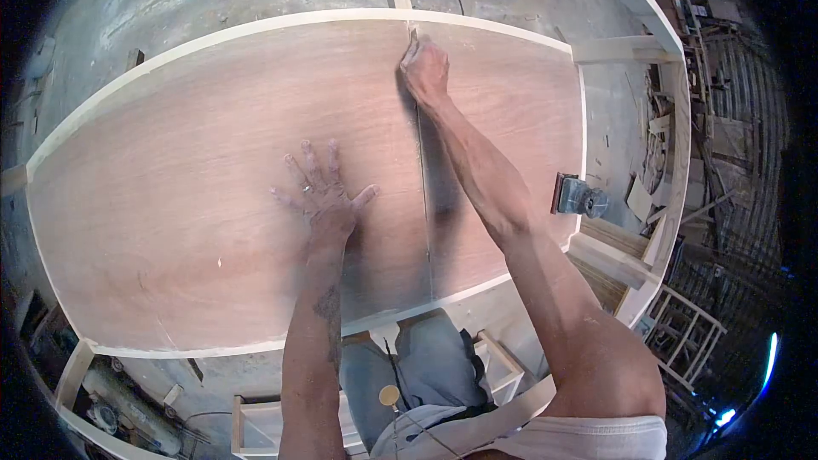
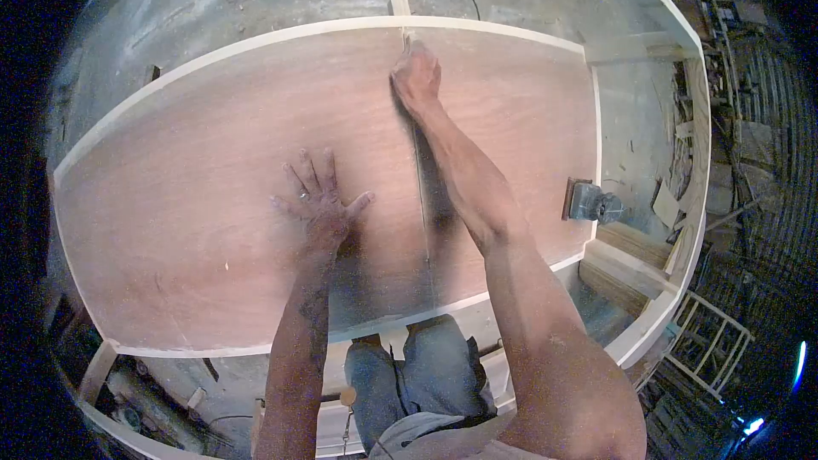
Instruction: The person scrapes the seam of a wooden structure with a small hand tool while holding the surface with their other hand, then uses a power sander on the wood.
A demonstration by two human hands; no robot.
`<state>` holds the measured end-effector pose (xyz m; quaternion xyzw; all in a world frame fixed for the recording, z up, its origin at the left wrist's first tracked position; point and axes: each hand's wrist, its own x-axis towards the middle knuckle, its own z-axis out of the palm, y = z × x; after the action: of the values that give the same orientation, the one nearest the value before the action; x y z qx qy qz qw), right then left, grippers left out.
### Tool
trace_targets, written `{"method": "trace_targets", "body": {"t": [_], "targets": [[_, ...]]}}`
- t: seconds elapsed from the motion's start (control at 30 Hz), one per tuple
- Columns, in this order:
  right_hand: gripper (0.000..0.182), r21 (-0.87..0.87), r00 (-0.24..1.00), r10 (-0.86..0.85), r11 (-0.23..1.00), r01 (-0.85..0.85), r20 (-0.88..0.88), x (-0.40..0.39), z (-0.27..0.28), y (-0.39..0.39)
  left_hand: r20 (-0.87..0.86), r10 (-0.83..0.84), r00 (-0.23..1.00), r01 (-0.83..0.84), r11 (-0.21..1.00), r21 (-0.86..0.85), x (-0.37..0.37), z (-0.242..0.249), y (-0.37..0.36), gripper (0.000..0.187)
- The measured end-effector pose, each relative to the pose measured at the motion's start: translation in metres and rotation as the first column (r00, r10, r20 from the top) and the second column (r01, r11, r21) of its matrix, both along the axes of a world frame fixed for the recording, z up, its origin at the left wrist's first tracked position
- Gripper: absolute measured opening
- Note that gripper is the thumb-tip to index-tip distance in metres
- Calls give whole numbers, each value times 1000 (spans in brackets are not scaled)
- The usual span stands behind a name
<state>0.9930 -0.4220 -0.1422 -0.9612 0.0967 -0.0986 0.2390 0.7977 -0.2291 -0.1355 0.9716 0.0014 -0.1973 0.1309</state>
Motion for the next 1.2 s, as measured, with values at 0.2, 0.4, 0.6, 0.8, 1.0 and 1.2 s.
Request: {"method": "trace_targets", "body": {"t": [0.2, 0.4, 0.6, 0.8, 1.0, 1.2], "targets": [[21, -55, 1000, 27, 998, -27, 6, 7, -7, -10, 20, 5, 1000, -4, 1000, -11, 0, -2, 1, 112], [22, -65, 999, 38, 997, -36, 31, 9, -12, -13, 126, 6, 992, 1, 999, -53, -6, -10, 2, 111], [18, -105, 993, -24, 994, 12, -115, 17, -4, -6, 146, 3, 989, 2, 999, -38, -6, -11, 1, 110], [22, -105, 984, -30, 994, 11, -177, 23, 0, -3, 109, -10, 994, 12, 1000, -19, -4, -3, 0, 110], [19, -131, 995, 88, 987, -94, -50, 26, -3, -8, 124, 8, 992, -2, 999, -47, -3, -4, 1, 109], [19, -86, 992, 66, 993, -76, -109, 26, -6, -9, 132, -3, 991, 4, 1000, -12, -8, -5, -1, 107]]}}
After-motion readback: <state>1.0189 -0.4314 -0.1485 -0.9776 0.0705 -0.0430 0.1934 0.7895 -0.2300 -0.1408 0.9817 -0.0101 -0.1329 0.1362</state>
